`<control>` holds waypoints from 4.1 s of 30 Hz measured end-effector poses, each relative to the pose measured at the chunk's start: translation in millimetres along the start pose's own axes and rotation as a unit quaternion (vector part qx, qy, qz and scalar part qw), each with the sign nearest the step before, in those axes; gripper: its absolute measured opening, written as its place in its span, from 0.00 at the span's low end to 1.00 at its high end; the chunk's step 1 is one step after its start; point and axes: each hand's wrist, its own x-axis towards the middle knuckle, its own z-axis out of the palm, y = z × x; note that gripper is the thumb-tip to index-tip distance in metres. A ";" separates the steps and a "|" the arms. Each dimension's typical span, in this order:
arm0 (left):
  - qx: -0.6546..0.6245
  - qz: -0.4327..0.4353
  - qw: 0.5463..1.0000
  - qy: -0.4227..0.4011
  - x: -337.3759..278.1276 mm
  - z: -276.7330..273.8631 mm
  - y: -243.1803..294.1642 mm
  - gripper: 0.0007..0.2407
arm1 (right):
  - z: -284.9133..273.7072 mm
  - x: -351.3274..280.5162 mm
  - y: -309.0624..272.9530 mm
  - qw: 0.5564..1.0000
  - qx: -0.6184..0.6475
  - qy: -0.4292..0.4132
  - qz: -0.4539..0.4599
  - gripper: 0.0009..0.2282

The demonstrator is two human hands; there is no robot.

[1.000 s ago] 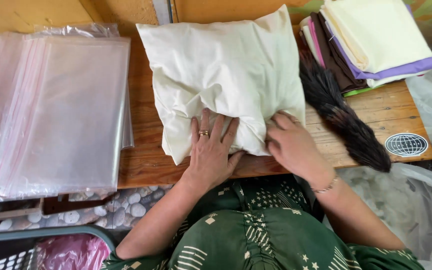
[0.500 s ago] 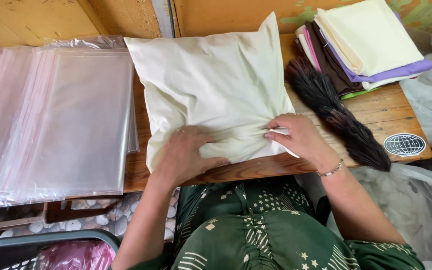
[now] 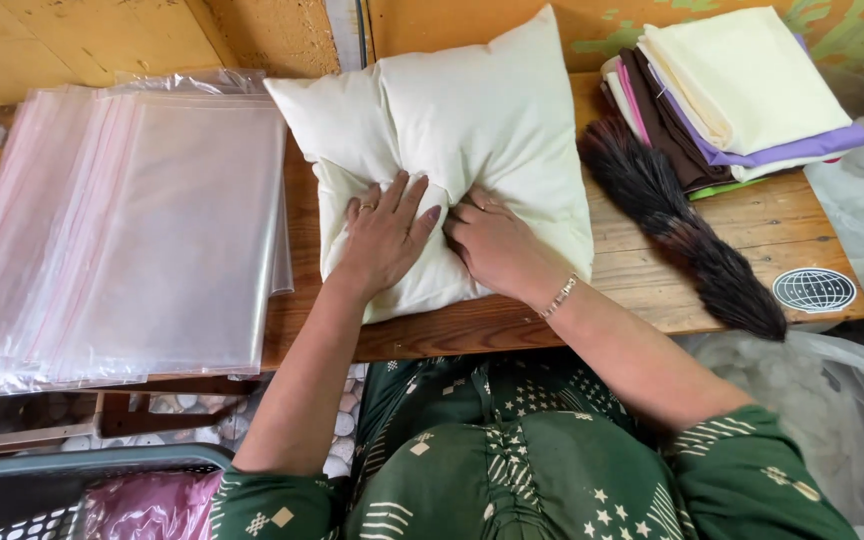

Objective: The person smooths a white pillow by hand, pressing and patting its surface. Then the person uses a dark feather duster to brush the pillow's surface repeatedly.

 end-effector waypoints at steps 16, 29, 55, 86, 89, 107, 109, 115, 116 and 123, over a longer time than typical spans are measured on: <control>-0.062 -0.031 0.994 0.086 -29.3 -17.3 22.8 0.27 | -24.0 -63.1 -3.0 0.989 0.110 0.002 -0.099 0.11; 0.109 -0.068 0.990 -0.063 -48.9 13.4 60.5 0.38 | -42.8 14.7 63.3 0.981 0.074 -0.105 0.148 0.41; 0.130 -0.072 0.974 0.170 -56.7 58.0 38.2 0.36 | -58.1 -19.2 79.9 0.947 0.088 -0.091 0.294 0.35; -0.027 0.083 0.996 -0.017 -42.3 -2.0 12.6 0.39 | -41.1 -125.3 156.3 0.948 0.082 0.197 0.236 0.15; -0.052 0.127 0.990 -0.029 -39.3 -1.3 11.1 0.37 | -44.0 -99.1 168.9 0.945 0.079 0.213 0.237 0.15; 0.115 -0.012 0.990 0.079 -37.3 29.7 51.6 0.39 | -89.9 -22.4 24.8 0.969 0.113 -0.154 0.158 0.29; 0.159 0.075 0.961 0.213 -23.1 59.8 38.6 0.41 | -59.9 -10.0 24.0 0.966 0.112 -0.171 0.160 0.29; 0.156 0.117 0.981 -0.006 -21.4 28.4 55.2 0.35 | -34.1 20.3 50.4 0.958 0.124 -0.142 0.214 0.31; 0.133 0.117 0.983 0.047 -19.1 35.3 51.8 0.31 | -28.0 20.7 54.7 0.969 0.083 -0.114 0.204 0.30; 0.035 0.187 0.951 0.242 -13.6 34.5 27.9 0.21 | -14.6 -1.5 59.2 0.968 0.156 -0.058 0.188 0.18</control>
